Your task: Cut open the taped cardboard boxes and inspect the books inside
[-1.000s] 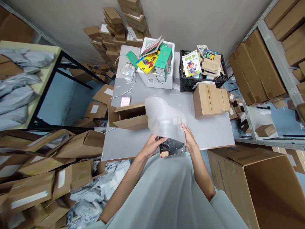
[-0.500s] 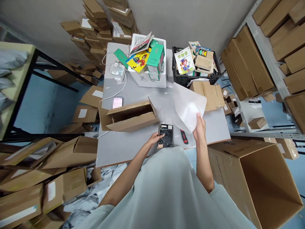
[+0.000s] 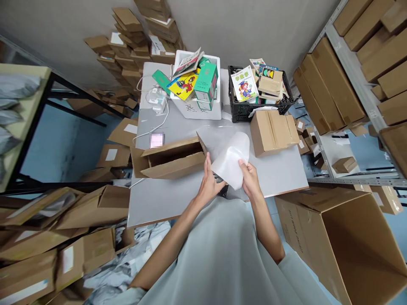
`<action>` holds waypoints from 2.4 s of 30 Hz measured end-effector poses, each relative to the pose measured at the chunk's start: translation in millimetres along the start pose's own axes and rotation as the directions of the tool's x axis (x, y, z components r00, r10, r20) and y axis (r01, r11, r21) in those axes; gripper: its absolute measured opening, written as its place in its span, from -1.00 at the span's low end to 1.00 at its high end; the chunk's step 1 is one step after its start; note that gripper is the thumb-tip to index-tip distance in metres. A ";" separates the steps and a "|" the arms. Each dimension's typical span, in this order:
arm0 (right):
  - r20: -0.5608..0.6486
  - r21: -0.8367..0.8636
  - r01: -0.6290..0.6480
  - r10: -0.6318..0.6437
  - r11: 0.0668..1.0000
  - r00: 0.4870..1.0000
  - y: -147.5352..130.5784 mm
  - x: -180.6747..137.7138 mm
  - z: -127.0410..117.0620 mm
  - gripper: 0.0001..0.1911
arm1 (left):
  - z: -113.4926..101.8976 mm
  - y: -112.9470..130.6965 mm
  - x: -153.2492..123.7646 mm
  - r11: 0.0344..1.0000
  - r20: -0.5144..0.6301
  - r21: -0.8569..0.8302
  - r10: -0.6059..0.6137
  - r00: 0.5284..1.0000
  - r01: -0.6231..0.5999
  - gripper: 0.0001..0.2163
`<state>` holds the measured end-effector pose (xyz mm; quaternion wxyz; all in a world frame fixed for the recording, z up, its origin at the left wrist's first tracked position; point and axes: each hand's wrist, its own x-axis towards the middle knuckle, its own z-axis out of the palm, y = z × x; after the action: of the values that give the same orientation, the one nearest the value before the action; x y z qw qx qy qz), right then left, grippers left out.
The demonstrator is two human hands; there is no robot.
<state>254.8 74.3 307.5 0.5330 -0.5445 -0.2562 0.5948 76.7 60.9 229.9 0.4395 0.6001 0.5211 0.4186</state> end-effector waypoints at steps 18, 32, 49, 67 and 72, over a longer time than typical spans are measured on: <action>0.311 -0.219 0.029 0.042 0.975 0.949 31.0 -9.1 3.5 -0.01 | -35.1 35.6 3.7 0.893 -0.030 -0.378 -0.277 0.960 0.246 -0.10; 0.272 -0.267 0.118 -0.042 0.956 0.961 20.5 -14.0 36.1 -0.66 | -54.2 44.7 -25.0 0.980 -0.053 -0.085 -0.185 0.981 0.180 -0.61; 0.278 -0.539 0.225 -0.081 0.811 0.957 27.5 -15.9 54.5 -0.68 | -74.6 39.0 -43.0 0.993 -0.183 -0.092 -0.084 0.980 0.068 -0.42; 0.609 -0.720 0.555 -0.006 0.416 0.793 40.9 -35.0 106.5 -0.18 | -134.6 30.0 -39.4 0.987 -0.312 0.149 -0.011 0.950 0.060 -0.69; 0.675 -0.687 0.629 -0.001 0.364 0.737 44.2 -18.9 135.7 -0.74 | -156.8 27.2 -25.8 0.977 -0.423 0.215 0.094 0.901 -0.001 -0.75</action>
<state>111.2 81.2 312.9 0.1692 -0.4690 -0.7807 0.3769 -69.6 47.6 296.3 0.2375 0.5483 0.6316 0.4940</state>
